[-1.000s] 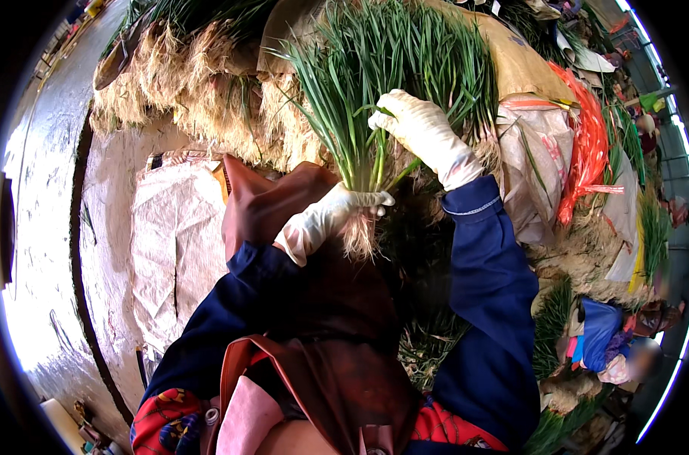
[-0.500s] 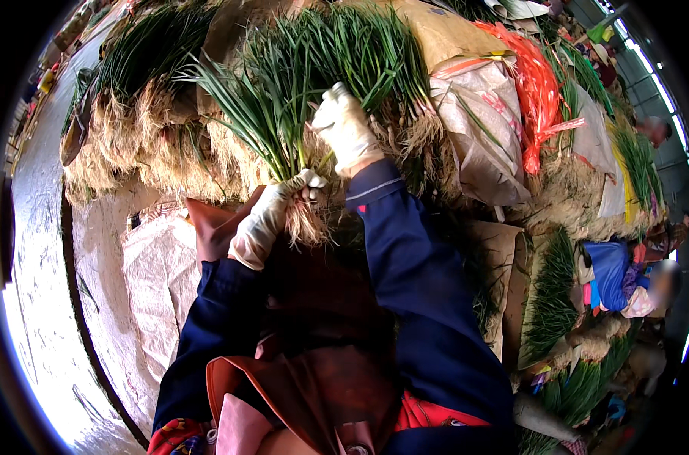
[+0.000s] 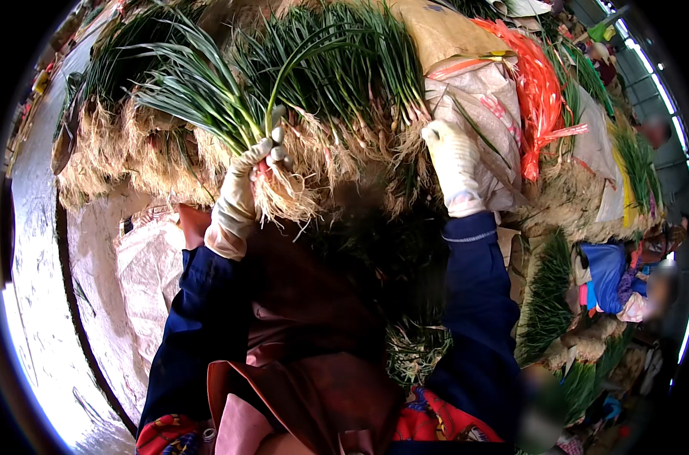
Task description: The person bundles chives by hand, ties them with a red string, and then clears the workspace before gathering more chives from a large pile to continue cleaning and bundling.
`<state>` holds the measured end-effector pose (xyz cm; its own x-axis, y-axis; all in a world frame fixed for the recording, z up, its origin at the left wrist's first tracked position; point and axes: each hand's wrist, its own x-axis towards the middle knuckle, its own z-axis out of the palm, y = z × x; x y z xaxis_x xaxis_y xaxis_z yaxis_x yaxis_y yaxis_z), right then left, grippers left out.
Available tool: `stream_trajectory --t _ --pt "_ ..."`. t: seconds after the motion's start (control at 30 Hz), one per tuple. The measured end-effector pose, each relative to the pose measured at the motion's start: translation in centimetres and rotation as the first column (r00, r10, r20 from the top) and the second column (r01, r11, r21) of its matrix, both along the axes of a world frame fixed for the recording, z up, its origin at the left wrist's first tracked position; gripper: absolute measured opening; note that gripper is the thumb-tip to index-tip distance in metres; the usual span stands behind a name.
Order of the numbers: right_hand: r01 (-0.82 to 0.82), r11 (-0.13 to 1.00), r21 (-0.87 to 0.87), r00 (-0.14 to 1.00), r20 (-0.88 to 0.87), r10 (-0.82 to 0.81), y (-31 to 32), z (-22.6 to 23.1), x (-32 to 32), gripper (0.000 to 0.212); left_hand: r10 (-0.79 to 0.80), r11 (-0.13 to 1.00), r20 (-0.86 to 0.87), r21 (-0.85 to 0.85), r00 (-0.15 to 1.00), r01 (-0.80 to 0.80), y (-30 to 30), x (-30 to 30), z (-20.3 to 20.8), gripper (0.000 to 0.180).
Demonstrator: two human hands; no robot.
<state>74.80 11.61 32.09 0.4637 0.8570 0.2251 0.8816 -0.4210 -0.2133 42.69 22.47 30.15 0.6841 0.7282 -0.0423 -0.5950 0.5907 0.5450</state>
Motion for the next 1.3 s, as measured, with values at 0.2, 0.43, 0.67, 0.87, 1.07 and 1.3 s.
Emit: stream_trajectory --t 0.2,0.43,0.67,0.87,1.07,1.3 --pt "0.245 0.919 -0.308 0.88 0.469 -0.077 7.6 -5.6 5.2 0.027 -0.237 0.972 0.005 0.004 0.972 0.237 -0.3 1.6 -5.9 0.043" --pt "-0.004 0.995 0.099 0.971 0.237 -0.019 2.6 1.1 -5.3 0.02 -0.279 0.937 -0.033 -0.23 0.96 0.264 -0.9 2.2 -5.4 0.028" --pt "-0.435 0.822 0.367 0.866 -0.078 0.493 -1.8 -1.6 -15.7 0.022 -0.259 0.911 -0.322 -0.395 0.911 0.119 -2.6 5.9 -6.4 0.005" --pt "0.267 0.92 0.286 0.363 -0.915 0.179 -1.2 -3.2 -11.5 0.057 -0.254 0.94 -0.227 -0.289 0.94 0.184 -2.9 5.6 -7.2 0.011" --pt "0.125 0.949 0.289 -0.006 -0.956 0.292 2.0 -6.7 -13.3 0.022 -0.328 0.926 -0.186 -0.258 0.926 0.276 -3.0 4.9 -8.3 0.022" --pt "0.428 0.821 0.377 0.356 -0.906 0.231 1.8 -8.5 -8.7 0.019 -0.353 0.933 -0.271 -0.173 0.896 0.315 -3.6 3.7 -7.1 0.027"
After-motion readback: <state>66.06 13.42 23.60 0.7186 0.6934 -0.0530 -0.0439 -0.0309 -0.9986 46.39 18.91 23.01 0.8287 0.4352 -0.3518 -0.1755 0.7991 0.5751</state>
